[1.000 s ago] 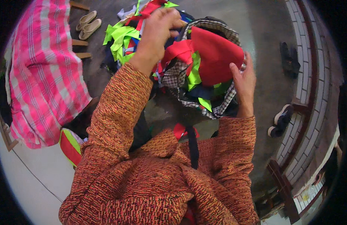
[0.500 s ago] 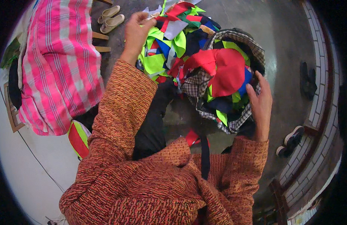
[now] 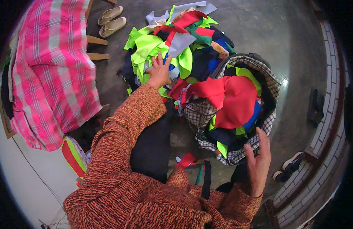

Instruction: The person sits on the floor and repeatedly picks up colorful fabric scraps from a pile, unfolds and inspects them, then places them into a checkered bag. The person handles various colors including neon green, red, blue, and white, moving items one at a time between the pile and the bag.

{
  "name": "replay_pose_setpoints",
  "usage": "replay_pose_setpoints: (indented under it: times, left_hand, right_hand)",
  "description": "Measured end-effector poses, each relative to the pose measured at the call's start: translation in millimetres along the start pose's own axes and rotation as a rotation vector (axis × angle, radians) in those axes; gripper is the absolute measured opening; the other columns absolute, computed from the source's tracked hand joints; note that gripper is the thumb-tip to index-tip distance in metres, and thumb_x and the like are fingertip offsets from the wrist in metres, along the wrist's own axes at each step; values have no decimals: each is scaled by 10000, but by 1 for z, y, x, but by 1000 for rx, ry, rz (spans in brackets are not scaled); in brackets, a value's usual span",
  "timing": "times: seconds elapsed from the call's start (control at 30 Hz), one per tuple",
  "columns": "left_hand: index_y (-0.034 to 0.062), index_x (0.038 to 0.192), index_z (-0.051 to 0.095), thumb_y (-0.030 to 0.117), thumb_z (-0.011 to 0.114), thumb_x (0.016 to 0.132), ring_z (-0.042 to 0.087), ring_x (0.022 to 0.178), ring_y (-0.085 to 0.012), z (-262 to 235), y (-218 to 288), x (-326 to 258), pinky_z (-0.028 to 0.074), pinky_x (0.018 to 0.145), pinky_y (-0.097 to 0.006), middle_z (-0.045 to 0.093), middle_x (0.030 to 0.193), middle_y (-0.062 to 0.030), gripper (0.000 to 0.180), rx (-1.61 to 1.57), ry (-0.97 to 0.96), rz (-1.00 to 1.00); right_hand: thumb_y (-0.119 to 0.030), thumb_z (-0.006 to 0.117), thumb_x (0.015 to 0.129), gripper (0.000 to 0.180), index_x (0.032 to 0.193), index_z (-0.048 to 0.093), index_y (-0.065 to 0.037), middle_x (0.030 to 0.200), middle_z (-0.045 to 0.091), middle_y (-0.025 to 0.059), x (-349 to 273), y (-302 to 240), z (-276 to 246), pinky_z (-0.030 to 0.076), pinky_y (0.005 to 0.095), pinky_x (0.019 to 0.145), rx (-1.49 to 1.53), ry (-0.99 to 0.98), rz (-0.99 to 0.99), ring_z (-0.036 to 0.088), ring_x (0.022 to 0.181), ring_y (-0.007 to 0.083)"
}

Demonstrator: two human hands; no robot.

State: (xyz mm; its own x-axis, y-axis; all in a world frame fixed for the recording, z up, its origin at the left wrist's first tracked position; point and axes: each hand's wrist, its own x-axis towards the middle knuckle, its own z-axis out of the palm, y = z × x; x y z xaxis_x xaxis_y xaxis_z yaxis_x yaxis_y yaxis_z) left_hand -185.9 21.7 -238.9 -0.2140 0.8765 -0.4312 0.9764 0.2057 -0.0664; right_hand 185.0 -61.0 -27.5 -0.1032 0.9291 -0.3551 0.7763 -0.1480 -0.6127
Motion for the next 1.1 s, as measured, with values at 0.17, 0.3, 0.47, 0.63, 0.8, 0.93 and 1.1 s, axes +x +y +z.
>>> replay_pose_setpoints:
  times: [0.17, 0.3, 0.47, 0.63, 0.8, 0.93, 1.1]
  left_hand:
    - [175, 1060, 520, 83, 735, 581, 449, 1033, -370, 18, -11, 12, 507, 698, -463, 457, 1095, -111, 533, -83, 269, 105]
    - [146, 956, 560, 72, 701, 607, 528, 904, -334, 0, -33, 7, 494, 705, -443, 529, 929, -89, 384, -178, 318, 190]
    - [76, 1011, 588, 232, 785, 561, 612, 896, -324, -76, -83, -21, 488, 763, -374, 637, 971, -147, 515, -649, 389, -52]
    - [-10, 1024, 576, 1, 719, 623, 610, 742, -184, -159, -91, -77, 489, 699, -299, 646, 881, -73, 426, -1404, 574, 39]
    - [-11, 1024, 584, 47, 665, 712, 624, 858, -262, -221, -81, -123, 518, 770, -390, 627, 986, -134, 327, -1822, 629, 195]
    - [-15, 1048, 593, 219, 639, 798, 562, 1032, -303, -256, -46, -165, 467, 887, -466, 603, 1074, -166, 345, -2149, 357, 525]
    - [20, 1172, 512, 103, 593, 724, 574, 1021, -313, -268, 35, -200, 469, 908, -470, 576, 1123, -148, 463, -2303, 277, 503]
  right_hand:
    - [-87, 644, 767, 509, 1245, 477, -42, 1217, 512, 204, -3, 0, 4, 374, 391, 960, -35, -59, 2, 476, 1143, 362]
    - [-117, 635, 779, 477, 1228, 488, -52, 1174, 536, 188, -5, -3, 3, 410, 399, 902, -35, -79, -81, 511, 1076, 366]
    - [-167, 619, 799, 460, 1224, 481, -56, 1124, 554, 172, -8, -1, 9, 431, 393, 860, -45, -63, -164, 528, 1036, 363]
    - [-212, 628, 797, 461, 1213, 496, -64, 1127, 564, 156, -14, -2, 18, 438, 400, 848, -58, -22, -228, 539, 1031, 335]
    - [-253, 670, 764, 513, 1205, 509, -47, 1127, 566, 162, -13, -16, 25, 433, 385, 868, 120, 60, -364, 538, 1043, 333]
    - [-304, 706, 754, 627, 1281, 463, -65, 1174, 555, 161, -4, -25, 27, 417, 356, 913, 547, 94, -328, 536, 1086, 282]
    - [-489, 621, 785, 797, 1413, 268, -149, 1396, 334, 148, -7, -41, 17, 418, 434, 913, 1433, -294, -185, 384, 1228, 297]
